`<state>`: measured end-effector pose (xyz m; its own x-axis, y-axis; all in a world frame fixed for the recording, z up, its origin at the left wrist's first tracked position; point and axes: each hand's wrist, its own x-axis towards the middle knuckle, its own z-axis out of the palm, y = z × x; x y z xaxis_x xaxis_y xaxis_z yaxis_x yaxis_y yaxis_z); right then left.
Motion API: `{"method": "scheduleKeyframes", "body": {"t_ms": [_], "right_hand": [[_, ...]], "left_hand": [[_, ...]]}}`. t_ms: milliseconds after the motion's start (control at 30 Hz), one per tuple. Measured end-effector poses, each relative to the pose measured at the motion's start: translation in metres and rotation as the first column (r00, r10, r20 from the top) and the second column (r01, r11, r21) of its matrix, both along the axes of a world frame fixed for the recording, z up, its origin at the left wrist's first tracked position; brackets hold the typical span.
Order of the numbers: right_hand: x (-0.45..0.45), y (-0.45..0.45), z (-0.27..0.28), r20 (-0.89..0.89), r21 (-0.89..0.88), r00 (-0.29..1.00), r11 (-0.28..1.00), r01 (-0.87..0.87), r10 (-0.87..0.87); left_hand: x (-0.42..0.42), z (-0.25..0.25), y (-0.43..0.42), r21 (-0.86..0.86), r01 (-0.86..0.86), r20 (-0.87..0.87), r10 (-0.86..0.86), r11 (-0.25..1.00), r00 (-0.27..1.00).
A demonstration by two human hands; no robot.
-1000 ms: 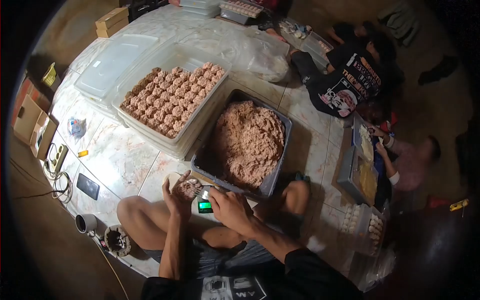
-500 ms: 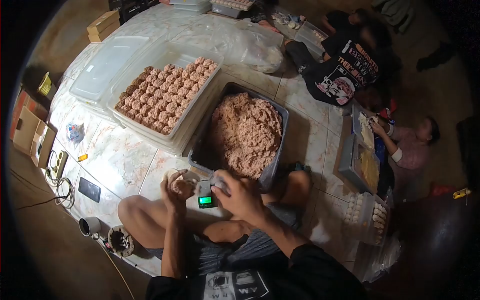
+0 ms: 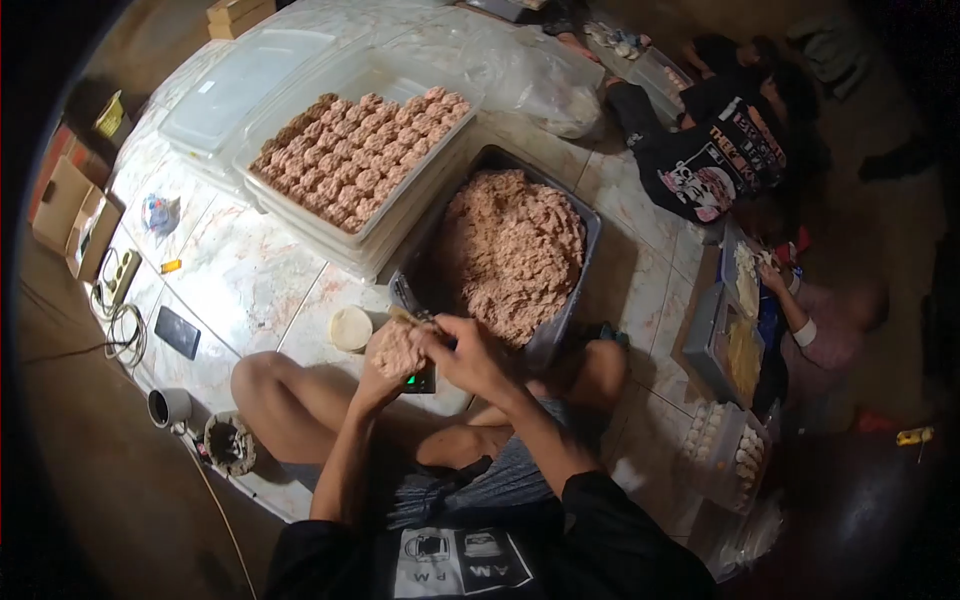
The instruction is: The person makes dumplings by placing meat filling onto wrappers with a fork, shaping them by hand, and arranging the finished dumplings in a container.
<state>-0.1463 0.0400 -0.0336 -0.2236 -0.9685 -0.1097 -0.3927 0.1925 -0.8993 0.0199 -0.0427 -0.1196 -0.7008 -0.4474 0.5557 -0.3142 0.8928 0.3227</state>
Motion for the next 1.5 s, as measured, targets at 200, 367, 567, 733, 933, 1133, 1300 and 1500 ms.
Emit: {"method": "scheduleKeyframes", "body": {"t_ms": [200, 367, 567, 733, 933, 1133, 1300, 1500], "right_hand": [[0.011, 0.045, -0.023, -0.306, -0.39, 0.871, 0.886, 0.253, -0.383], [0.026, 0.075, -0.09, 0.594, 0.14, 0.725, 0.933, 0.332, -0.348], [0.006, 0.058, -0.068, -0.16, -0.252, 0.987, 0.967, -0.036, -0.005], [-0.013, 0.053, -0.028, -0.185, -0.017, 0.97, 0.988, 0.154, -0.154], [0.002, 0.052, -0.012, -0.32, -0.19, 0.935, 0.977, 0.098, -0.156], [-0.004, 0.057, -0.005, -0.393, -0.258, 0.911, 0.966, 0.021, -0.125], [-0.001, 0.073, -0.022, -0.146, -0.169, 0.983, 0.982, 0.082, -0.108], [0.006, 0.059, -0.017, -0.319, -0.278, 0.943, 0.961, 0.0, -0.092]], "left_hand": [[-0.001, 0.013, 0.015, 0.827, 0.183, -0.403, 0.334, 0.531, 0.852], [0.0, 0.003, 0.021, 0.839, 0.321, -0.471, 0.292, 0.439, 0.832], [0.006, 0.024, 0.02, 0.933, 0.167, -0.206, 0.09, 0.32, 0.974], [-0.002, 0.035, 0.012, 0.905, 0.368, -0.424, 0.391, 0.213, 0.817], [-0.005, 0.039, 0.02, 0.888, 0.308, -0.41, 0.286, 0.34, 0.866], [-0.003, 0.021, 0.02, 0.858, 0.369, -0.466, 0.238, 0.356, 0.852], [-0.001, 0.026, 0.022, 0.873, 0.487, -0.475, 0.287, 0.034, 0.832], [-0.002, 0.015, 0.028, 0.902, 0.251, -0.318, 0.147, 0.352, 0.937]]}}
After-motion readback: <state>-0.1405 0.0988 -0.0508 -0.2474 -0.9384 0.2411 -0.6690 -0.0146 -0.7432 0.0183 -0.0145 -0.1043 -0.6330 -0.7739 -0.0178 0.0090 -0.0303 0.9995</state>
